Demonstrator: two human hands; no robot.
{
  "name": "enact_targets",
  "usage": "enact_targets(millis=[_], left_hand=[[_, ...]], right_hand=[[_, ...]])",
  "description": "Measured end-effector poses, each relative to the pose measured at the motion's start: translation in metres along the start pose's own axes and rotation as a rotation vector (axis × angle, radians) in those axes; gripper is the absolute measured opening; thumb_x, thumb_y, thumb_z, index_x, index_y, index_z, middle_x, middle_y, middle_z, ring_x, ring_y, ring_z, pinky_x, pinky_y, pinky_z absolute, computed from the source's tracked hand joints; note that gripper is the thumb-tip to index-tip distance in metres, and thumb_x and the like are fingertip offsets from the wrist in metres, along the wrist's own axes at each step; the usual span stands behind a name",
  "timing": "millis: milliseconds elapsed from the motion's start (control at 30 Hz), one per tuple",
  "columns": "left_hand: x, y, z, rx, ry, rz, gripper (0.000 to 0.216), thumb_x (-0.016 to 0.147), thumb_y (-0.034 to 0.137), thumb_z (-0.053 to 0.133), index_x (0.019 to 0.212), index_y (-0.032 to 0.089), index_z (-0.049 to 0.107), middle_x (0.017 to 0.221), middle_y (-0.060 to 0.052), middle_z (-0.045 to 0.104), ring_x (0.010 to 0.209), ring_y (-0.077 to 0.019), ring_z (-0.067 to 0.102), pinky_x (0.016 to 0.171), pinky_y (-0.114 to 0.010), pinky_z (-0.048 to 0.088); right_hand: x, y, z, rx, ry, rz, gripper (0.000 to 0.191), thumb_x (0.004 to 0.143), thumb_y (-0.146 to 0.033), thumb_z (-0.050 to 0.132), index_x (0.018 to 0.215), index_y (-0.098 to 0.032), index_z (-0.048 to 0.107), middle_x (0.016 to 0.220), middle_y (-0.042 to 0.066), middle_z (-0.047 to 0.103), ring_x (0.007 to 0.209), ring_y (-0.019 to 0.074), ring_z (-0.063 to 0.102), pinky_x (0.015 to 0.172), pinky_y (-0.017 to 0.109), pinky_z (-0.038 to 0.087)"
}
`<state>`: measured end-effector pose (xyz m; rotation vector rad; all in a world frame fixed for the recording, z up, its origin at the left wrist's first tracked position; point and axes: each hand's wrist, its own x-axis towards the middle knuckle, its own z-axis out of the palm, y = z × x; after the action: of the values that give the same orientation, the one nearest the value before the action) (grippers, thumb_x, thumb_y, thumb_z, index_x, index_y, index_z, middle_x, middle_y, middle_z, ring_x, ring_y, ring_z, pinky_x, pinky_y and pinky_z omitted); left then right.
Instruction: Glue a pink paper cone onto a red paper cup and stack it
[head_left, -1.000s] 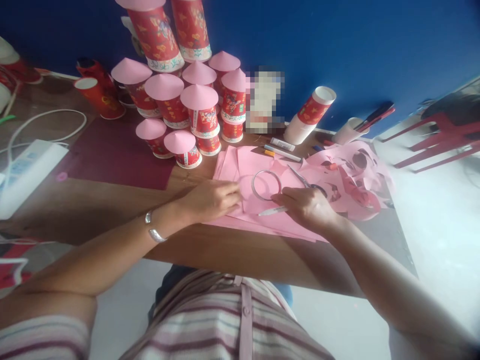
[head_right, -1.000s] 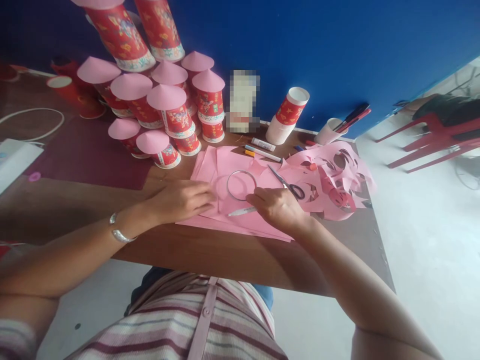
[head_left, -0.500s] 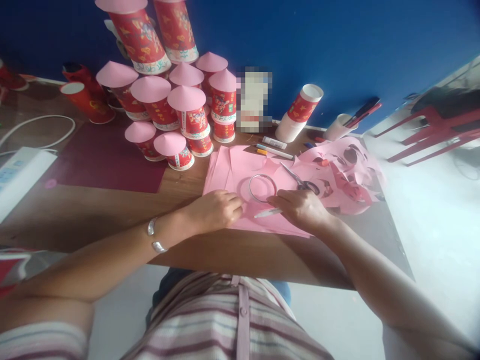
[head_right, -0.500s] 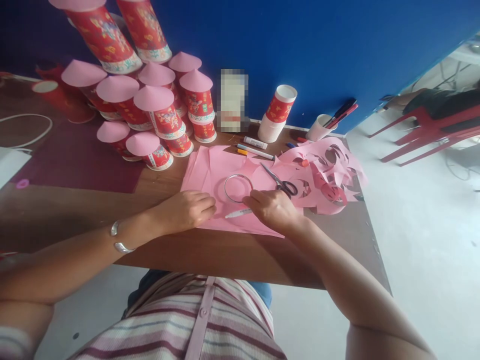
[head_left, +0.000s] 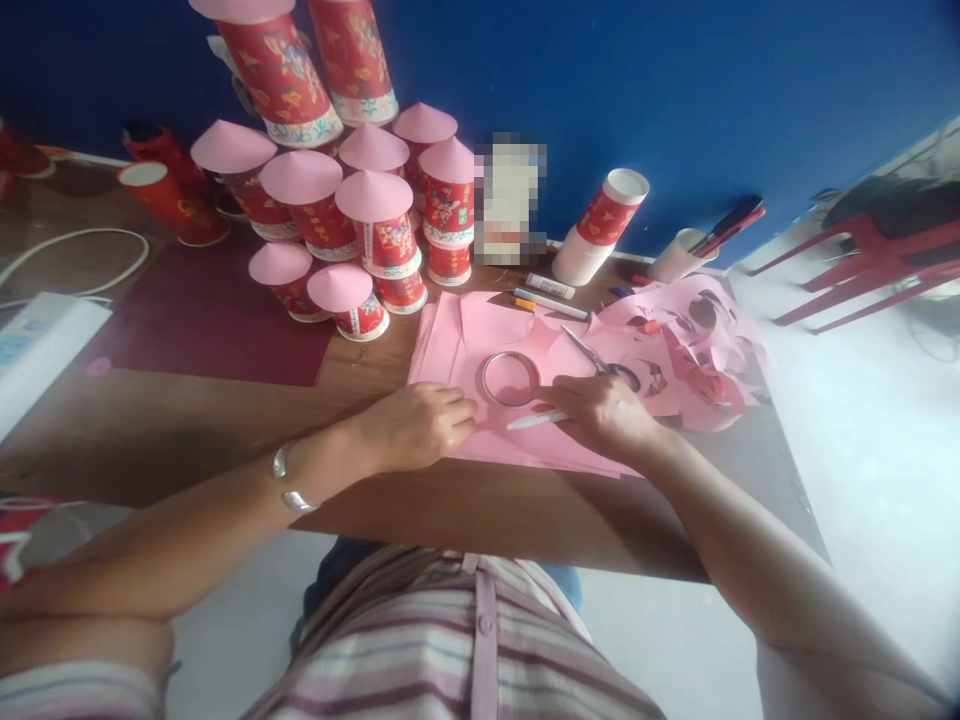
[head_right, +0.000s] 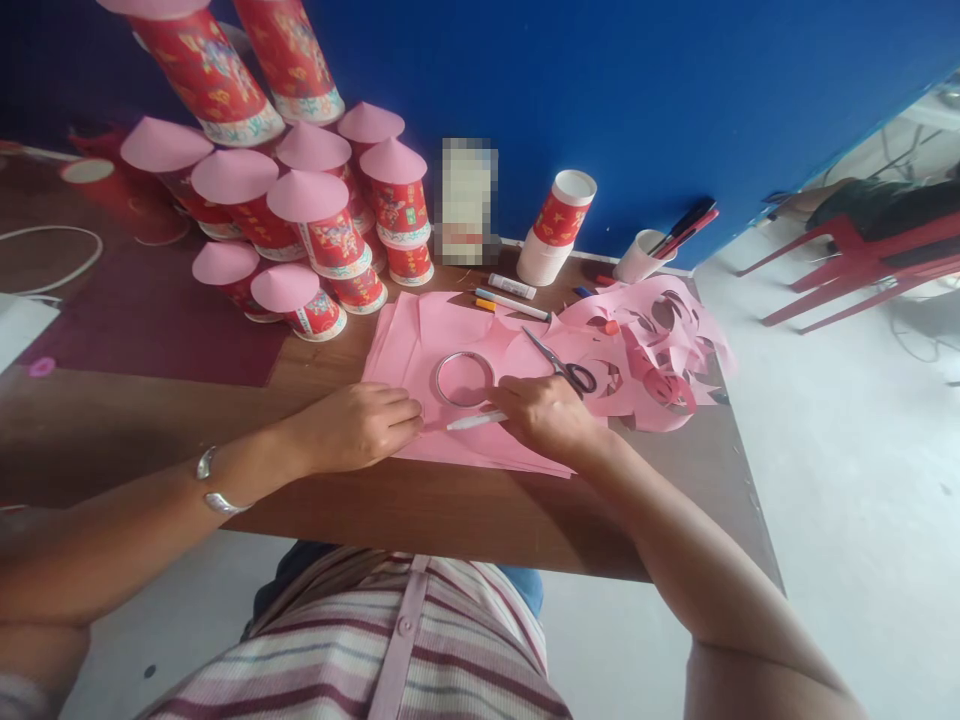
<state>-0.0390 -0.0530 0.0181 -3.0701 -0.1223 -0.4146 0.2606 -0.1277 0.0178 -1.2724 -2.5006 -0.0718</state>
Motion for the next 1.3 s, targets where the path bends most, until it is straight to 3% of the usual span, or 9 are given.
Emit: enact_targets(millis=[100,233,333,433,533,767,900,1067,1300], left_hand=[[-0.003,-0.003,-0.001,0.023,0.01,-0.014,0.02,0.099,0.012,0.063,0.081,0.018,0.069,0.082,-0.006,0.071,0.076,-0.0184,0.062,0.068,-0.034,0.047],[0.0,-0.009,-0.005,0.067,0.007,-0.074,0.022,0.1,0.014,0.061,0.08,0.018,0.069,0.081,-0.004,0.07,0.077,-0.0185,0.063,0.07,-0.034,0.05],[0.009,-0.013,-0.008,0.028,0.064,-0.185,0.016,0.103,0.017,0.059,0.094,0.018,0.073,0.093,-0.007,0.074,0.087,-0.0193,0.067,0.08,-0.033,0.055],[0.021,-0.013,-0.009,-0.044,0.136,-0.282,0.013,0.102,0.022,0.065,0.111,0.016,0.072,0.111,-0.011,0.076,0.102,-0.0228,0.069,0.092,-0.037,0.059],[0.031,-0.009,-0.004,-0.029,0.166,-0.245,0.015,0.102,0.024,0.065,0.11,0.014,0.073,0.117,-0.014,0.077,0.105,-0.0251,0.071,0.094,-0.04,0.062],[0.049,0.002,0.024,-0.131,0.175,-0.125,0.039,0.107,0.024,0.055,0.142,0.008,0.063,0.15,-0.021,0.065,0.147,-0.0316,0.059,0.123,-0.052,0.054],[0.054,0.002,0.035,-0.201,0.059,-0.132,0.048,0.109,0.028,0.05,0.149,0.001,0.056,0.163,-0.027,0.051,0.159,-0.0365,0.044,0.133,-0.056,0.04],[0.05,0.001,0.04,-0.386,-0.155,-0.104,0.101,0.099,0.068,0.059,0.168,0.003,0.027,0.174,-0.028,0.029,0.168,-0.0379,0.021,0.139,-0.06,0.017],[0.05,-0.001,0.036,-0.565,-0.356,-0.165,0.11,0.097,0.076,0.054,0.171,0.003,0.018,0.179,-0.024,0.014,0.171,-0.0325,0.01,0.14,-0.047,0.011]], right_hand=[[-0.004,0.009,-0.004,0.098,0.065,0.261,0.019,0.1,-0.024,0.059,0.105,-0.022,0.077,0.081,0.004,0.079,0.066,0.0164,0.069,0.058,0.026,0.043],[-0.001,0.026,-0.003,0.282,0.175,0.653,0.02,0.099,-0.038,0.063,0.093,-0.022,0.072,0.066,0.0,0.069,0.056,0.0169,0.063,0.054,0.027,0.042],[0.002,0.039,0.002,0.404,0.273,0.797,0.016,0.092,-0.038,0.069,0.094,-0.022,0.068,0.063,-0.004,0.061,0.053,0.0147,0.055,0.05,0.026,0.038],[0.005,0.043,0.006,0.58,0.35,0.819,0.018,0.089,-0.034,0.068,0.103,-0.023,0.064,0.064,-0.007,0.056,0.05,0.0124,0.048,0.047,0.025,0.035],[0.005,0.04,0.005,0.789,0.403,0.792,0.027,0.093,-0.034,0.061,0.117,-0.025,0.053,0.069,-0.008,0.059,0.046,0.0108,0.044,0.044,0.024,0.034],[0.005,0.034,-0.001,0.868,0.51,0.873,0.031,0.089,-0.041,0.074,0.1,-0.028,0.048,0.061,-0.009,0.063,0.038,0.0067,0.037,0.038,0.02,0.026],[0.005,0.031,0.001,0.876,0.498,0.876,0.032,0.085,-0.042,0.077,0.101,-0.024,0.058,0.065,-0.006,0.067,0.04,0.0067,0.041,0.038,0.02,0.028],[0.005,0.028,0.002,0.908,0.485,0.85,0.029,0.084,-0.04,0.076,0.102,-0.022,0.061,0.074,-0.003,0.07,0.044,0.007,0.045,0.041,0.022,0.033],[0.005,0.025,0.003,0.951,0.419,0.883,0.029,0.083,-0.041,0.078,0.101,-0.022,0.064,0.07,-0.003,0.07,0.047,0.009,0.05,0.043,0.022,0.036]])
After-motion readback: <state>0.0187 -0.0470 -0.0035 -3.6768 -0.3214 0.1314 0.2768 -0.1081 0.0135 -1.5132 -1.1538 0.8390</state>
